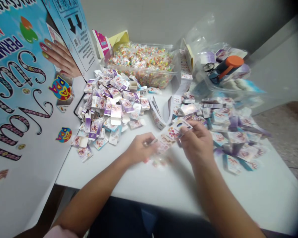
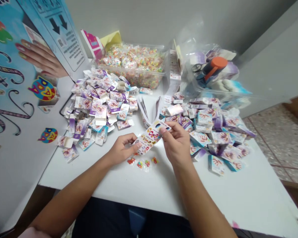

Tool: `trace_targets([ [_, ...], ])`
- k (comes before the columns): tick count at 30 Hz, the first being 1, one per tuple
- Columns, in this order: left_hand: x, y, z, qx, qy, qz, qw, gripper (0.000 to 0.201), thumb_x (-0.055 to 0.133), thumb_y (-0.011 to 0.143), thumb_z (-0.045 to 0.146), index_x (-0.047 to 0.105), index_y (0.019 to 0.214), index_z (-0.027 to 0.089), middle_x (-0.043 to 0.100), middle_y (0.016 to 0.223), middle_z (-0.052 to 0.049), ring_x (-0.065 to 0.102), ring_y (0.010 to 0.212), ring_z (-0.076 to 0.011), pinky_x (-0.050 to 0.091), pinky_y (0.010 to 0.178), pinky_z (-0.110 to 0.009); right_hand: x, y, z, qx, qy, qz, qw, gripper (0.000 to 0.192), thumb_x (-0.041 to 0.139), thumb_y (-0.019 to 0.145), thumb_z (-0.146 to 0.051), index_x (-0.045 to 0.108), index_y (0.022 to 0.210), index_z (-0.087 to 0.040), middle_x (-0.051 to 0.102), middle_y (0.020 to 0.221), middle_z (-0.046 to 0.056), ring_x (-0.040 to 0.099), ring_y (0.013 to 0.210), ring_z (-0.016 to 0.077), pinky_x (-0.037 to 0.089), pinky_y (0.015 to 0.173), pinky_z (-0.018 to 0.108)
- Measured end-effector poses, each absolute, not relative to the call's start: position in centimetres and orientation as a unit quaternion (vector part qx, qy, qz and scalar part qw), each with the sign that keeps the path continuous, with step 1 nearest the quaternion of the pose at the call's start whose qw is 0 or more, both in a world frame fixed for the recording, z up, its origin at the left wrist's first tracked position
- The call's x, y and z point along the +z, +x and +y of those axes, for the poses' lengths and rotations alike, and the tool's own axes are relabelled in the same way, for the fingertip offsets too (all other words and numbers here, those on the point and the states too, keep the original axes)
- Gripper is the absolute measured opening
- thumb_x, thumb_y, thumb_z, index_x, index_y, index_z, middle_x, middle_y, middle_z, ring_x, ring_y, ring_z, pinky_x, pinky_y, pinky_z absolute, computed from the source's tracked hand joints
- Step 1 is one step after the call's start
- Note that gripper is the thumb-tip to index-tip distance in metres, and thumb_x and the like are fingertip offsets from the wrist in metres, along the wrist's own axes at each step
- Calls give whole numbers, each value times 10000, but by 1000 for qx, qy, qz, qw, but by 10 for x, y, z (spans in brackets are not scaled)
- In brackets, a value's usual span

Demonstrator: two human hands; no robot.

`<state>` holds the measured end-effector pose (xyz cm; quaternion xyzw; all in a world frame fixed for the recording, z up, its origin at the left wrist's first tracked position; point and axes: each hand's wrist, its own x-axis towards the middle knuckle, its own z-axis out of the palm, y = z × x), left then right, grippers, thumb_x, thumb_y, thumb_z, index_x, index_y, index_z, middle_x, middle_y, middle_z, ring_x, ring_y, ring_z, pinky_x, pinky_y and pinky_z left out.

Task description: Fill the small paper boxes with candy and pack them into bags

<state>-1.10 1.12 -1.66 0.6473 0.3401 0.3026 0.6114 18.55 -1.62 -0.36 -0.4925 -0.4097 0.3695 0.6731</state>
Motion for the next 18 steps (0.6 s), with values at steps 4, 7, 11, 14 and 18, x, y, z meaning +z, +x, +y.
trace_targets([
  [4, -24, -3, 7, 326, 591, 396, 622, 349, 580, 897, 521, 592, 883, 173, 581, 636, 21, 531, 520, -107, 385, 488, -209, -16, 179, -24, 330, -443, -571, 607, 119, 681, 856, -299, 746, 942, -250, 775, 947, 57, 729, 892, 238, 579, 819, 435],
  [7, -26, 2, 10, 379, 526, 387, 656, 364, 586, 888, 534, 573, 863, 171, 564, 652, 25, 535, 553, -105, 400, 516, -209, -14, 174, -33, 237, -413, -714, 514, 270, 596, 891, -287, 733, 1124, -270, 714, 1227, 97, 649, 1161, 290, 491, 1000, 534],
  [11, -24, 5, 16, 438, 405, 323, 734, 432, 604, 844, 589, 564, 851, 159, 558, 704, 12, 567, 638, -125, 449, 593, -234, -15, 170, -33, 138, -404, -798, 424, 503, 590, 851, -296, 593, 1353, -263, 570, 1435, 115, 489, 1356, 324, 393, 1087, 596],
  [14, -24, 6, 16, 418, 384, 297, 768, 428, 680, 801, 555, 565, 935, 165, 597, 744, 7, 596, 656, -132, 455, 615, -238, -20, 170, -31, 121, -395, -806, 423, 532, 568, 842, -357, 569, 1364, -251, 550, 1452, 125, 474, 1366, 349, 351, 1100, 635],
  [18, -25, 8, 13, 385, 462, 292, 744, 400, 710, 806, 483, 599, 1000, 152, 625, 766, -3, 609, 682, -134, 463, 661, -239, -30, 170, -30, 70, -410, -771, 481, 417, 550, 829, -327, 647, 1226, -245, 623, 1347, 132, 584, 1226, 354, 440, 1003, 618],
])
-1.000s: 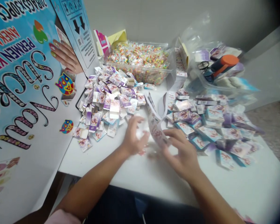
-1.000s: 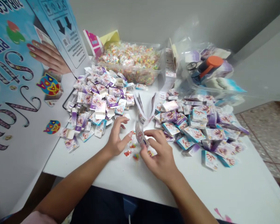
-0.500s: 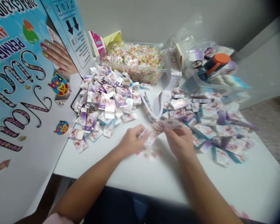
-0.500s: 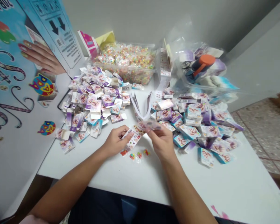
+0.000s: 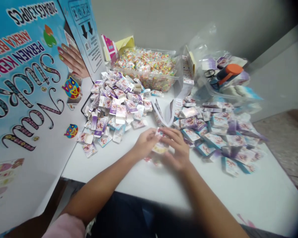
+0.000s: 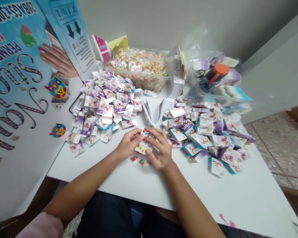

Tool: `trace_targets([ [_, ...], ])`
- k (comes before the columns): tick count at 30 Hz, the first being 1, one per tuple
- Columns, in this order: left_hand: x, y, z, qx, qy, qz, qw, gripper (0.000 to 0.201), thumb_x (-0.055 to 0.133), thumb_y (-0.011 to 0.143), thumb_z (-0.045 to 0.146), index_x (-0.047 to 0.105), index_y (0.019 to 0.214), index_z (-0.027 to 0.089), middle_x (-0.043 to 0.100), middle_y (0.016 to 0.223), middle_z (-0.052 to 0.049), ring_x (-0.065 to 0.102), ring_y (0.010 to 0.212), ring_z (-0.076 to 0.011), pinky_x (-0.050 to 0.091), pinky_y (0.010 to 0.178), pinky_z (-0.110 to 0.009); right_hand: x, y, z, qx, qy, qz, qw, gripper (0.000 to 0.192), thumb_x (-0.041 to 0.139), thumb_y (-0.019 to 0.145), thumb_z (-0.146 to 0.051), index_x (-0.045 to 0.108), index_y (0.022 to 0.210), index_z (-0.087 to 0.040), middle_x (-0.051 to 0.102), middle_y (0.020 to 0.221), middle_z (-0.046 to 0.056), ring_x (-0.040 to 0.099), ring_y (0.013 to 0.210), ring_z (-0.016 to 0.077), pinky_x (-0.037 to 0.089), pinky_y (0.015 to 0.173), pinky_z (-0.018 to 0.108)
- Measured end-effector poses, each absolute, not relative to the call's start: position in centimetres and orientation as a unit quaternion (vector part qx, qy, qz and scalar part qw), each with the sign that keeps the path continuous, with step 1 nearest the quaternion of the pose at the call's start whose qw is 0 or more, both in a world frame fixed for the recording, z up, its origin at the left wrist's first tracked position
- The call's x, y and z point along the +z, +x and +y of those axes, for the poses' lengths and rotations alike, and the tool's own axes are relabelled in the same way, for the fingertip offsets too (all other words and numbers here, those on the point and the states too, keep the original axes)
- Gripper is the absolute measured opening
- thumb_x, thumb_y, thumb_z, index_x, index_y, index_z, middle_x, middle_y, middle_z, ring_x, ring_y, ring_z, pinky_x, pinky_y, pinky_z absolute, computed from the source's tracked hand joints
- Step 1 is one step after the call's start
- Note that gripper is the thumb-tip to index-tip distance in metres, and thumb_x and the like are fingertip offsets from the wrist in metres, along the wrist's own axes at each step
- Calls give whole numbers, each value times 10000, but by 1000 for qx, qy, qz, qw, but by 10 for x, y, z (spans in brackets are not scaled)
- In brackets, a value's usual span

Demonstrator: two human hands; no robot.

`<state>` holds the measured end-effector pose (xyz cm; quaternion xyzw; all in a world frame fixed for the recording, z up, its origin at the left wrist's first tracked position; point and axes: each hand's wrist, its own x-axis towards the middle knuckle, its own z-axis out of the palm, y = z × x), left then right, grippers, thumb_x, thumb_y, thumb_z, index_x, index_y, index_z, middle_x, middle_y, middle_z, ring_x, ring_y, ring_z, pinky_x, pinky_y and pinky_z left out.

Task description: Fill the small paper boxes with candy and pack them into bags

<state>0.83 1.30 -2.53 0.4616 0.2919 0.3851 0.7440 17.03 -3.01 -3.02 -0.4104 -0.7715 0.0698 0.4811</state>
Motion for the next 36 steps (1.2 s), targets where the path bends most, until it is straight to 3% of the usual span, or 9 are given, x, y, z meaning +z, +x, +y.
trace_targets([
  [5, -25, 12, 11, 389, 538, 294, 687, 361, 626, 880, 478, 638, 987, 132, 651, 840, -36, 600, 741, -139, 455, 695, -240, -43, 171, -27, 59, -448, -702, 550, 431, 581, 819, -301, 606, 1239, -209, 691, 1108, 133, 668, 973, 299, 533, 810, 482],
  [9, -26, 14, 11, 392, 555, 286, 675, 336, 609, 899, 455, 637, 987, 132, 654, 853, -43, 606, 780, -151, 465, 736, -252, -47, 176, -23, 70, -496, -684, 531, 292, 568, 855, -308, 656, 1106, -188, 702, 872, 76, 649, 714, 216, 522, 668, 371],
  [16, -31, 13, 12, 401, 593, 325, 618, 320, 549, 930, 448, 651, 950, 145, 651, 866, -44, 595, 800, -160, 467, 729, -244, -45, 179, -20, 98, -538, -677, 493, 239, 519, 907, -363, 689, 852, -204, 654, 633, 16, 593, 536, 174, 478, 556, 315],
  [25, -29, 11, 15, 414, 603, 344, 589, 267, 555, 921, 396, 641, 924, 143, 659, 863, -47, 611, 821, -166, 485, 756, -252, -47, 173, -17, 108, -545, -671, 491, 230, 545, 918, -359, 688, 841, -196, 641, 631, 2, 573, 540, 149, 450, 554, 288],
  [32, -41, 18, 10, 368, 561, 350, 654, 215, 610, 884, 346, 599, 944, 140, 614, 738, -16, 563, 603, -109, 450, 552, -211, -52, 170, -12, 233, -629, -443, 594, 342, 558, 913, -513, 605, 820, -187, 505, 546, -55, 433, 444, 106, 352, 427, 229],
  [36, -42, 17, 11, 371, 557, 331, 665, 186, 580, 901, 300, 619, 962, 129, 646, 760, -44, 595, 665, -125, 434, 554, -201, -50, 172, -10, 267, -606, -433, 612, 313, 678, 839, -491, 631, 859, -182, 598, 644, -22, 522, 527, 115, 420, 487, 230],
])
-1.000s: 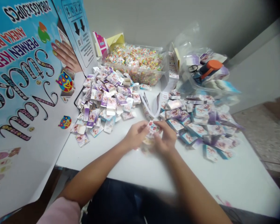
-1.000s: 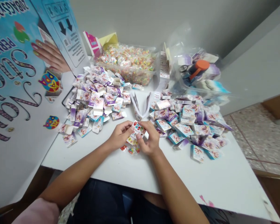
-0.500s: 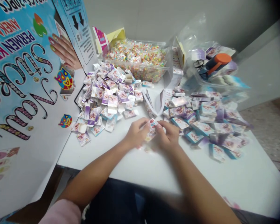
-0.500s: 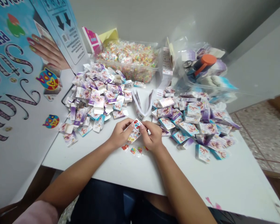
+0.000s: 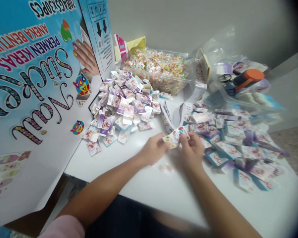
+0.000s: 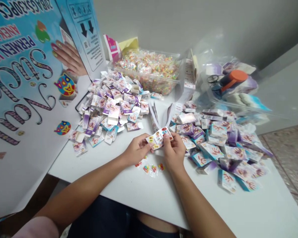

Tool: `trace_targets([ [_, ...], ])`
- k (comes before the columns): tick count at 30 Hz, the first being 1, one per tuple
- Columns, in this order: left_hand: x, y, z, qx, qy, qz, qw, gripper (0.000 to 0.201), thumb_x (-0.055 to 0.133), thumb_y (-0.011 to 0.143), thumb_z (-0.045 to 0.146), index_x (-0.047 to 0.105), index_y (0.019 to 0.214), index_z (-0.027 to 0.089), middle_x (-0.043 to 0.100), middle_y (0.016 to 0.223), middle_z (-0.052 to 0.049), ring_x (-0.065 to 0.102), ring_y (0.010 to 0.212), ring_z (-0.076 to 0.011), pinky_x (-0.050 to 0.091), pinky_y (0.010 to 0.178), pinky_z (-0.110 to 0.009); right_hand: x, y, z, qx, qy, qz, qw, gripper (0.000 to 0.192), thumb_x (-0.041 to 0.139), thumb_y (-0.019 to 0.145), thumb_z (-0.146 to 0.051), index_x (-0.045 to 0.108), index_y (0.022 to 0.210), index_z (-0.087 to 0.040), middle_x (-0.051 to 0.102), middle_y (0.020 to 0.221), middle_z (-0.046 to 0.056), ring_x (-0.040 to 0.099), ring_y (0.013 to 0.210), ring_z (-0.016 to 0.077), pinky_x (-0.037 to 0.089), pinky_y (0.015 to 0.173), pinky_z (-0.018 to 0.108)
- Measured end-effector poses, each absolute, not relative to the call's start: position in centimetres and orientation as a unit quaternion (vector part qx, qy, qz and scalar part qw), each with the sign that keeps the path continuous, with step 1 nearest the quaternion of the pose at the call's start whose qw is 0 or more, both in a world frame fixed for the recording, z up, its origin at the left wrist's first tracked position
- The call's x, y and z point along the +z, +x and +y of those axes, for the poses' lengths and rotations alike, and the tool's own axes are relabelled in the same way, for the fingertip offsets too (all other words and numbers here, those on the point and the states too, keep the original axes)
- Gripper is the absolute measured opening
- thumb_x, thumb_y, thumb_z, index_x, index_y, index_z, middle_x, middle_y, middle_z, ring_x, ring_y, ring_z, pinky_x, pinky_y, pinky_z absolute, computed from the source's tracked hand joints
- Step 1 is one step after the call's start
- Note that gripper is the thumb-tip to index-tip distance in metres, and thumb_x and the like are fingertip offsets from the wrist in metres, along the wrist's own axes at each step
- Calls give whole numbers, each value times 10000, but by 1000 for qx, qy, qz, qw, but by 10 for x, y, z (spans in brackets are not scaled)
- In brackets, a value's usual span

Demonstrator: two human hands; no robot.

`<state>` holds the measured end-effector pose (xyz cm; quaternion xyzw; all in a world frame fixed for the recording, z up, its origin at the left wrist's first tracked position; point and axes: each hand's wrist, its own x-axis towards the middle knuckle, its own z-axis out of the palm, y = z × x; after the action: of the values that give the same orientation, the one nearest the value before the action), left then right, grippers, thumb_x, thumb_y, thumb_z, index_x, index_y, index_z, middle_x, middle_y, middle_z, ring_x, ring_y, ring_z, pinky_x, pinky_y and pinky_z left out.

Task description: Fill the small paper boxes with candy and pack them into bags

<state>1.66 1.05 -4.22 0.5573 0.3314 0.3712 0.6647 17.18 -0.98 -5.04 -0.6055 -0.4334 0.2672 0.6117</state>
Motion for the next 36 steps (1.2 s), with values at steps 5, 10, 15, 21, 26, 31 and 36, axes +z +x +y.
trace_targets([
  [5, -36, 11, 8, 342, 548, 298, 703, 128, 595, 850, 213, 663, 910, 123, 624, 720, -15, 579, 647, -109, 452, 595, -201, -41, 177, -12, 393, -546, -467, 574, 305, 805, 730, -392, 698, 963, -228, 687, 883, 34, 639, 752, 157, 521, 648, 268],
  [10, -35, 8, 0, 312, 584, 290, 691, 162, 526, 884, 200, 670, 936, 146, 683, 803, -35, 616, 627, -110, 479, 618, -220, -36, 182, -15, 527, -517, -438, 513, 358, 777, 758, -405, 716, 1087, -277, 690, 862, 21, 632, 692, 145, 516, 590, 257],
  [15, -41, 7, 0, 354, 591, 338, 642, 101, 567, 884, 223, 595, 964, 169, 712, 854, -41, 610, 603, -101, 475, 605, -213, -37, 173, -18, 421, -539, -465, 561, 171, 775, 779, -367, 743, 902, -253, 736, 853, 18, 674, 727, 157, 548, 660, 270],
  [21, -46, 1, 2, 362, 633, 412, 546, 129, 529, 933, 319, 528, 895, 195, 632, 705, 7, 590, 591, -114, 428, 555, -202, -30, 156, -31, 306, -537, -581, 529, 213, 596, 925, -363, 753, 1006, -243, 779, 932, 53, 731, 835, 207, 583, 768, 330],
  [26, -47, -2, 9, 374, 639, 437, 511, 264, 625, 876, 405, 464, 816, 204, 578, 643, 40, 521, 539, -96, 381, 519, -197, -29, 150, -32, 267, -545, -613, 507, 211, 567, 935, -320, 724, 1036, -221, 769, 940, 57, 725, 820, 204, 578, 754, 321],
  [31, -41, -11, 28, 422, 679, 454, 394, 209, 581, 904, 366, 505, 821, 190, 551, 724, 14, 525, 616, -102, 429, 576, -206, -35, 155, -23, 271, -571, -537, 559, 262, 515, 963, -296, 591, 1209, -248, 626, 687, -29, 588, 531, 131, 500, 522, 258],
  [36, -42, -23, 40, 354, 745, 511, 242, 206, 528, 915, 287, 556, 1089, 181, 567, 1183, -113, 642, 913, -189, 529, 794, -316, -36, 168, -16, 173, -525, -663, 504, 237, 436, 949, -167, 665, 925, -228, 633, 901, 39, 615, 687, 138, 511, 623, 278],
])
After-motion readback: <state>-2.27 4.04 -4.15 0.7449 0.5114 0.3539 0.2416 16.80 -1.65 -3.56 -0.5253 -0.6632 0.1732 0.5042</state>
